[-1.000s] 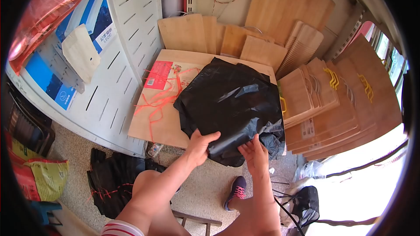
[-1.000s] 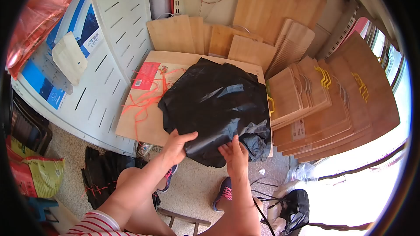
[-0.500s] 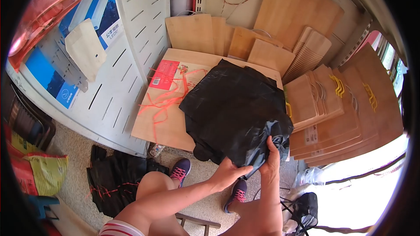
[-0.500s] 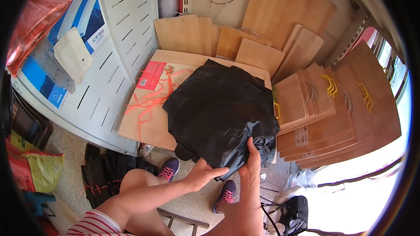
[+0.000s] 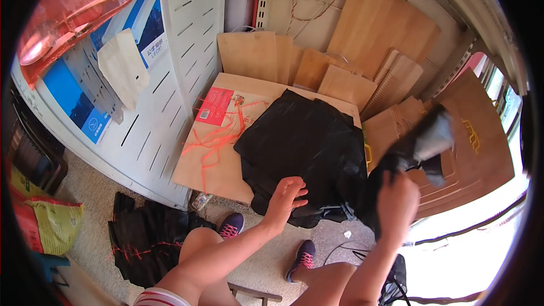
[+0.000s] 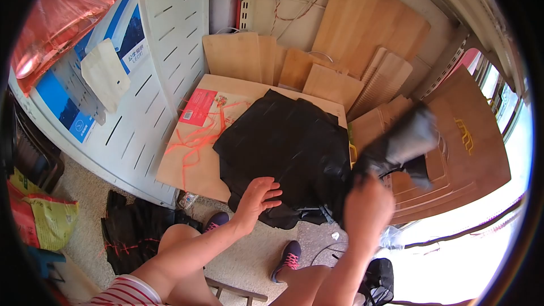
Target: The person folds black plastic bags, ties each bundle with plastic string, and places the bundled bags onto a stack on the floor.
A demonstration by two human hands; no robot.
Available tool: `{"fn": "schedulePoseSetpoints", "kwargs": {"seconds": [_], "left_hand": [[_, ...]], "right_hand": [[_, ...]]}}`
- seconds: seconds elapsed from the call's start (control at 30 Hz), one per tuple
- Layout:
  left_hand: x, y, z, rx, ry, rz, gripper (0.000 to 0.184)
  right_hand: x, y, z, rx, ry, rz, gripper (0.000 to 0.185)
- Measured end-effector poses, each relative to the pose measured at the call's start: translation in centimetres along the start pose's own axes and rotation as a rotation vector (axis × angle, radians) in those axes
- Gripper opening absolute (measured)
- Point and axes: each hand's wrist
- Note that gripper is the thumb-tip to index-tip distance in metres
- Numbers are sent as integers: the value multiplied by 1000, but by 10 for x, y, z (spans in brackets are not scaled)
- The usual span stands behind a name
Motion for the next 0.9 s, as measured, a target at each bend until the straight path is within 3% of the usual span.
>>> {"fn": "schedulePoseSetpoints", "kwargs": {"seconds": [0.13, 0.2, 0.23, 0.33, 0.4, 0.43, 0.5, 0.57, 0.63, 0.7, 0.77, 0.83, 0.87, 0.9], "left_hand": [[1, 8, -2, -89, -280, -159, 65], [3, 14, -14, -115, -408, -259, 59], [-2, 18, -20, -32, -464, -245, 51], [13, 38, -48, -176, -460, -259, 37], [5, 35, -50, -226, -360, -237, 36], [-2, 33, -48, -268, -264, -206, 35], [7, 35, -53, -275, -241, -181, 31], [1, 37, -50, -328, -41, -205, 25], [0, 43, -57, -309, -12, -187, 31], [-11, 47, -61, -237, 2, -168, 34], [-5, 58, -74, -222, 26, -170, 32], [0, 66, -79, -371, 157, -4, 41], [-4, 68, -89, -230, 241, 19, 61], [-6, 64, -77, -222, 246, 19, 61]], "right_hand": [[53, -10, 86, 172, -144, -264, 25], [77, -35, 133, 341, -139, -342, 43], [88, -50, 148, 444, -142, -385, 50], [89, -82, 171, 403, -97, -489, 62], [70, -88, 156, 393, 279, -553, 64], [61, -87, 143, 400, 274, -555, 64], [39, -77, 121, 343, 590, -560, 51], [10, -72, 124, 215, 721, -376, 35], [-24, -72, 137, 184, 801, 59, 31], [-63, -76, 156, 14, 713, 226, 33], [-102, -83, 180, 23, 678, 367, 31], [-106, -85, 177, 101, 753, 416, 36], [-107, -83, 174, 338, 811, 514, 42], [-102, -81, 167, 575, 863, 611, 48]]}}
Point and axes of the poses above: each hand's wrist, its own y-axis towards the middle knuckle, its own z-axis out of the palm, x = y × z, and after that the axes turned 7 degrees about z, right-handed
